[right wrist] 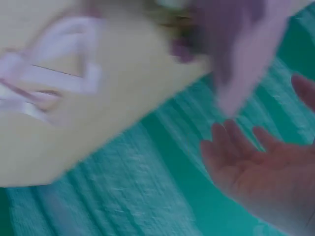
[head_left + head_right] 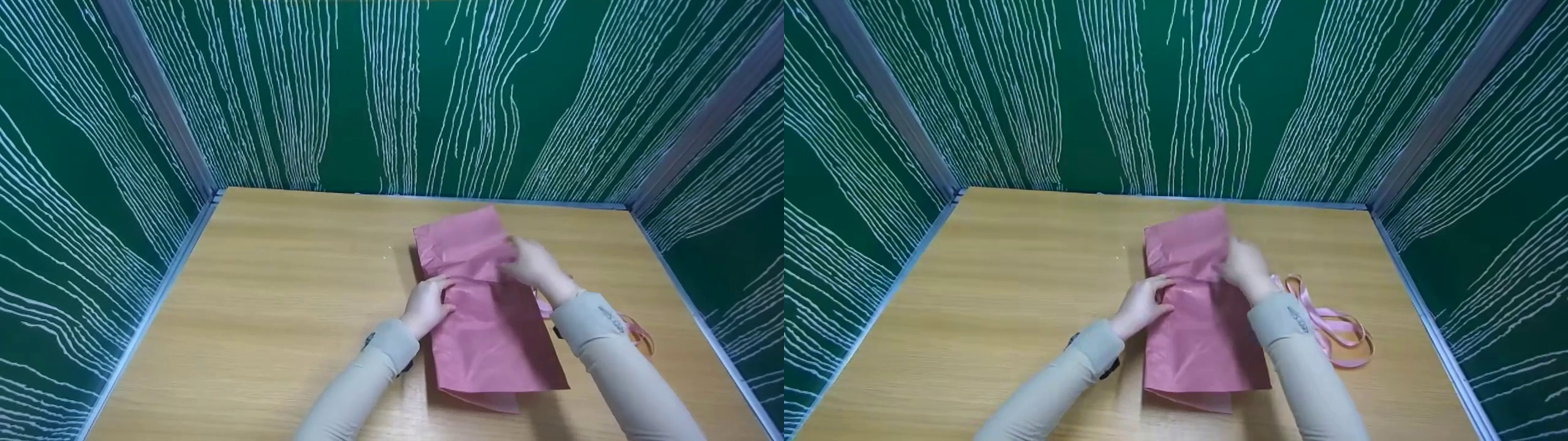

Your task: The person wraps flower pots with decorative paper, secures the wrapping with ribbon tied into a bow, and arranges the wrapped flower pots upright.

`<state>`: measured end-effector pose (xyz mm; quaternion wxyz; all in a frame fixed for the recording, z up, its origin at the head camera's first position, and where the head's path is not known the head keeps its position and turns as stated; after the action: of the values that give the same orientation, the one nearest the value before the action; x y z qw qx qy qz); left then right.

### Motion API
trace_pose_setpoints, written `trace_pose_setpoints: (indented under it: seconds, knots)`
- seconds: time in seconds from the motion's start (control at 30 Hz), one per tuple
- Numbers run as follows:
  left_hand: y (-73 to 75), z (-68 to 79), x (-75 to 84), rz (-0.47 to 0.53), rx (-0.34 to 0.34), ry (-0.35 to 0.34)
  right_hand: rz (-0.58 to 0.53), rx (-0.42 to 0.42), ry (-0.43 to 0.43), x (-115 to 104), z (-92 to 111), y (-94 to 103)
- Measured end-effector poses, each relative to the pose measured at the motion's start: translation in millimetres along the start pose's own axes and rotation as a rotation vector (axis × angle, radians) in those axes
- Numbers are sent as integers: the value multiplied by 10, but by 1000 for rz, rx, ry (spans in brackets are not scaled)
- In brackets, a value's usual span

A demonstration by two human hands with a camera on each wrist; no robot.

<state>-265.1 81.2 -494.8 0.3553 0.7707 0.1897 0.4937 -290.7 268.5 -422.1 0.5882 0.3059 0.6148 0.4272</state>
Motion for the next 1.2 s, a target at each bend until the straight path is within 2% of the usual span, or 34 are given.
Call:
trace_pose_setpoints:
  seconds: [0.07,0.17,0.27,0.33,0.43,0.63,0.73,0.93,1.07,1.2]
  knots:
    - [2,-4,-9,4,0,-5,69,-3,140,-167,-15,-60]
    - [3,-11,-17,11,1,-6,179,-58,324,-354,-21,-252]
    - [-7,-14,-18,27,6,-15,271,-100,404,-428,-14,-453]
    - [-16,-16,-17,25,11,-28,305,-108,412,-436,-14,-549]
    - [-25,-22,-16,15,0,-33,312,-105,373,-410,-18,-632]
    - [-25,-40,-18,2,-76,-58,342,-60,354,-341,7,-709]
    - [-24,-50,-28,0,-89,-78,340,-19,363,-311,18,-735]
    - [-30,-78,-100,35,-113,-26,317,11,352,-286,26,-760]
    - [-36,-102,-108,22,-159,-5,307,10,336,-272,25,-780]
    - [-23,-104,-72,-15,-184,-8,295,29,366,-270,32,-796]
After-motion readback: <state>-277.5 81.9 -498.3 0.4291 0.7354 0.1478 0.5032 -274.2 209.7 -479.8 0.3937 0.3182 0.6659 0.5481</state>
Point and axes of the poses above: each hand's wrist, its own z-axis away from the middle knuckle, its own y-axis out of the back of the hand, x = y × z, the point moved 4 cm from there along -z, towards the middle knuckle, and after that the axes turned 2 degrees about x, right-handed, at the moved point
